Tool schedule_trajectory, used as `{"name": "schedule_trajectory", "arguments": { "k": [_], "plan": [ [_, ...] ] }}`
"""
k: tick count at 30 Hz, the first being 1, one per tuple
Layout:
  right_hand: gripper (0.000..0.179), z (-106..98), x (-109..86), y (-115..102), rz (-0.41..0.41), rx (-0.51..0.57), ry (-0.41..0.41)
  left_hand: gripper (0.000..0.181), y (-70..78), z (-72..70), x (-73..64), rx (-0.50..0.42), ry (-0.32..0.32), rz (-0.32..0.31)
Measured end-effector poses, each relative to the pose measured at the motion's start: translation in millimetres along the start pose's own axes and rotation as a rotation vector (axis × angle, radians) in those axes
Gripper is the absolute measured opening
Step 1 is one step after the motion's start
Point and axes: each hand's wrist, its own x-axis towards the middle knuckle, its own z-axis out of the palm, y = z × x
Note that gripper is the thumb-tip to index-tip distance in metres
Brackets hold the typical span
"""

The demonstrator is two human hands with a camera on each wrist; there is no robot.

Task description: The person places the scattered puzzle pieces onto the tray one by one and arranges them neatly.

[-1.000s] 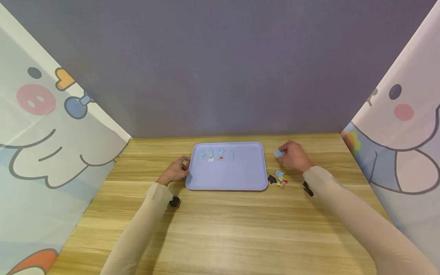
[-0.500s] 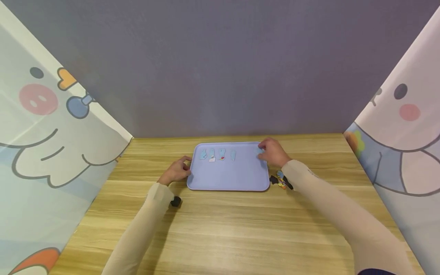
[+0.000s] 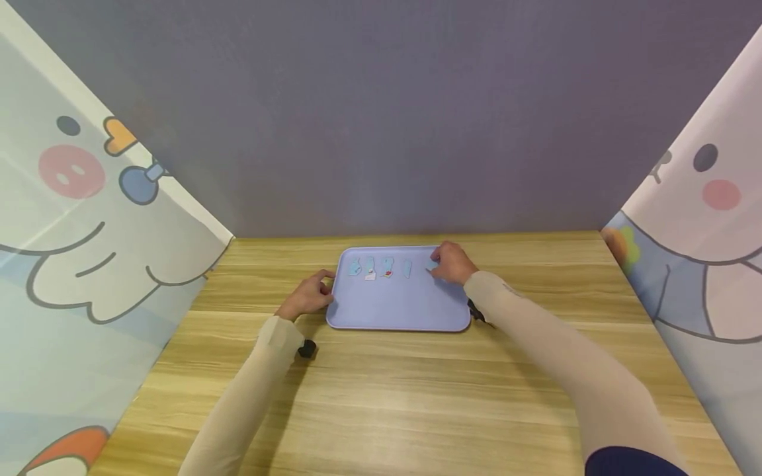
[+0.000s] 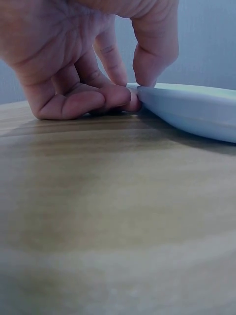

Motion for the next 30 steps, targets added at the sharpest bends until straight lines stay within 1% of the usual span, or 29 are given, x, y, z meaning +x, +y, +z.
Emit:
{"name": "schedule_trajectory", "arguments": {
  "k": [6,9,16,23,27,30],
  "plan": [
    [0.036,5.2,5.5,-2.6,0.054,0.012,-0.036,0.057,0.3,0.5,1.5,-0.008,0.002,0.015],
    [0.036,7.7,7.2,-2.3,0.059,0.011,-0.051,0.057,0.3,0.4,1.8,-0.011,0.000,0.014],
    [0.036,14.5,11.0,-1.5,0.029,0.001,-0.059,0.057,1.8,-0.6,1.7,0.012,0.006,0.019],
    [0.035,14.4,10.5,-5.4,0.051,0.025,-0.081,0.056,3.2,-1.2,0.4,0.027,0.009,0.009],
    [0.035,10.5,7.6,-3.9,0.026,0.038,-0.059,0.057,2.9,-1.2,0.2,0.023,0.008,0.006],
    [0.035,6.3,3.4,0.9,-0.005,0.028,-0.041,0.057,1.9,-1.2,0.4,0.024,0.006,0.006]
  ]
}}
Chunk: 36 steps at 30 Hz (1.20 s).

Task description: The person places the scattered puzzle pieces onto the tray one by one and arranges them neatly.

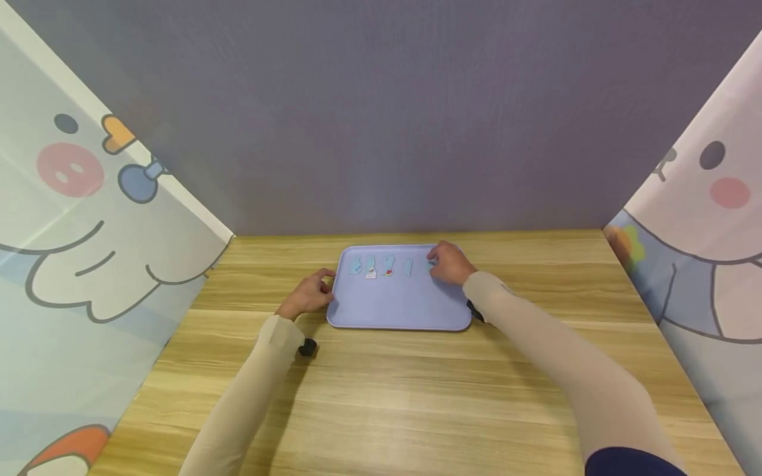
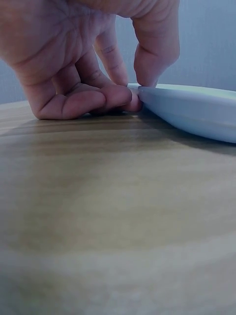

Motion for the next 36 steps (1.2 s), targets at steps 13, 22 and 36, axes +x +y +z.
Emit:
{"name": "schedule_trajectory", "arguments": {
  "k": [13,22,36],
  "plan": [
    [0.031,-31.2,-27.9,17.9,0.005,0.013,0.000,0.059,-5.8,0.1,0.7,0.005,0.008,0.020],
    [0.030,-43.5,-55.3,27.0,0.013,0.040,-0.012,0.058,-3.6,0.2,0.9,-0.011,0.001,0.023],
    [0.031,-41.8,-89.0,35.2,-0.017,0.001,0.007,0.057,-1.7,0.0,-2.1,-0.009,0.006,0.024]
  ]
}}
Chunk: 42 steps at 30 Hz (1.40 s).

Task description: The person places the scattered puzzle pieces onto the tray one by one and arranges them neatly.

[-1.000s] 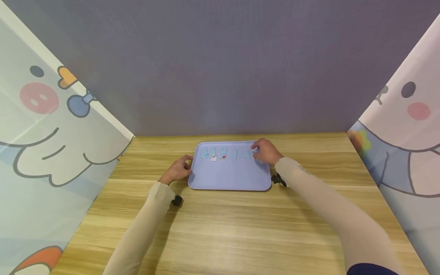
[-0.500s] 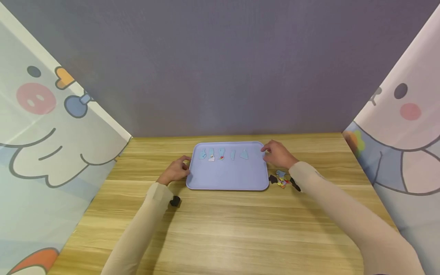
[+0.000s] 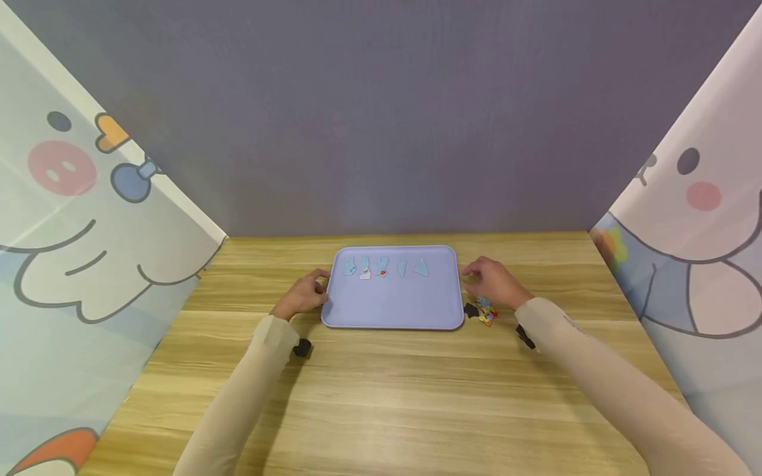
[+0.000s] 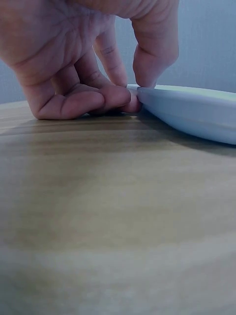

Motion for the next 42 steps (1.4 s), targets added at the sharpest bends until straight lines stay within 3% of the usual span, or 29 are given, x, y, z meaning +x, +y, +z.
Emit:
{"name": "schedule_trajectory", "arguments": {
  "k": [19,34,42],
  "plan": [
    [0.044,4.5,-45.9,23.8,-0.160,-0.017,-0.030,0.057,0.2,-0.8,-0.8,-0.015,-0.001,0.010],
    [0.050,7.1,-53.1,24.5,-0.135,-0.061,-0.078,0.057,0.5,-0.4,-1.4,-0.023,-0.003,0.004],
    [0.046,7.8,-49.0,21.5,-0.128,-0.047,-0.006,0.057,0.6,-0.5,-1.6,-0.011,-0.003,0.002]
  ]
}}
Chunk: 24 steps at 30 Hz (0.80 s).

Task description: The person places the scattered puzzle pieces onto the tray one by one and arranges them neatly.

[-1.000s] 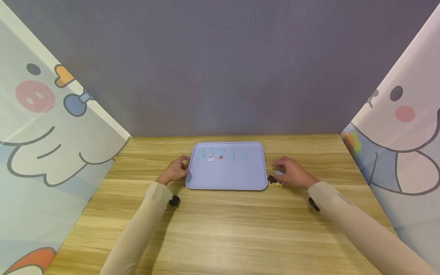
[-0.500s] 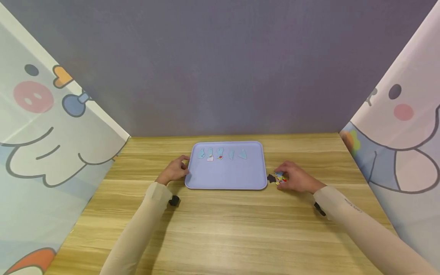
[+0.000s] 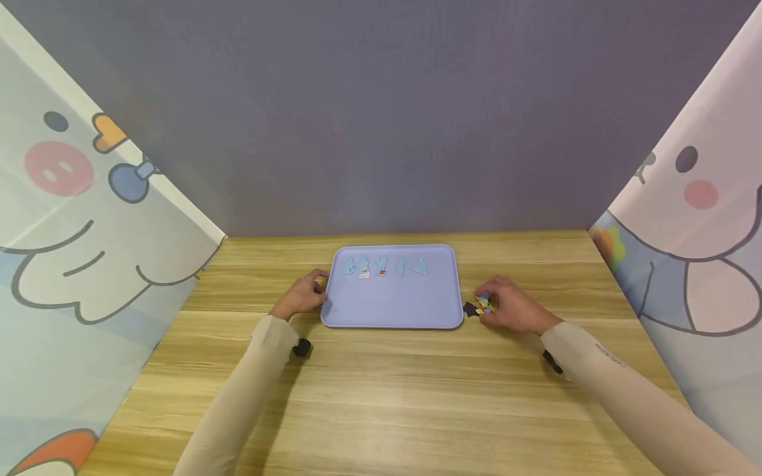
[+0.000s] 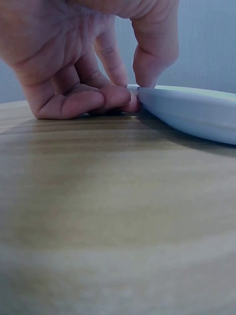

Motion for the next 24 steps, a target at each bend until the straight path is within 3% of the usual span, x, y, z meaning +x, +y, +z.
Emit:
{"name": "schedule_trajectory", "arguments": {
  "k": [12,24],
  "plan": [
    [0.035,3.1,14.3,-14.5,-0.026,0.015,0.084,0.057,-0.9,0.4,1.3,0.005,0.004,0.000],
    [0.035,14.4,36.7,-40.6,-0.046,0.025,0.056,0.055,-1.5,-0.8,0.9,-0.004,-0.008,-0.015]
  ]
}}
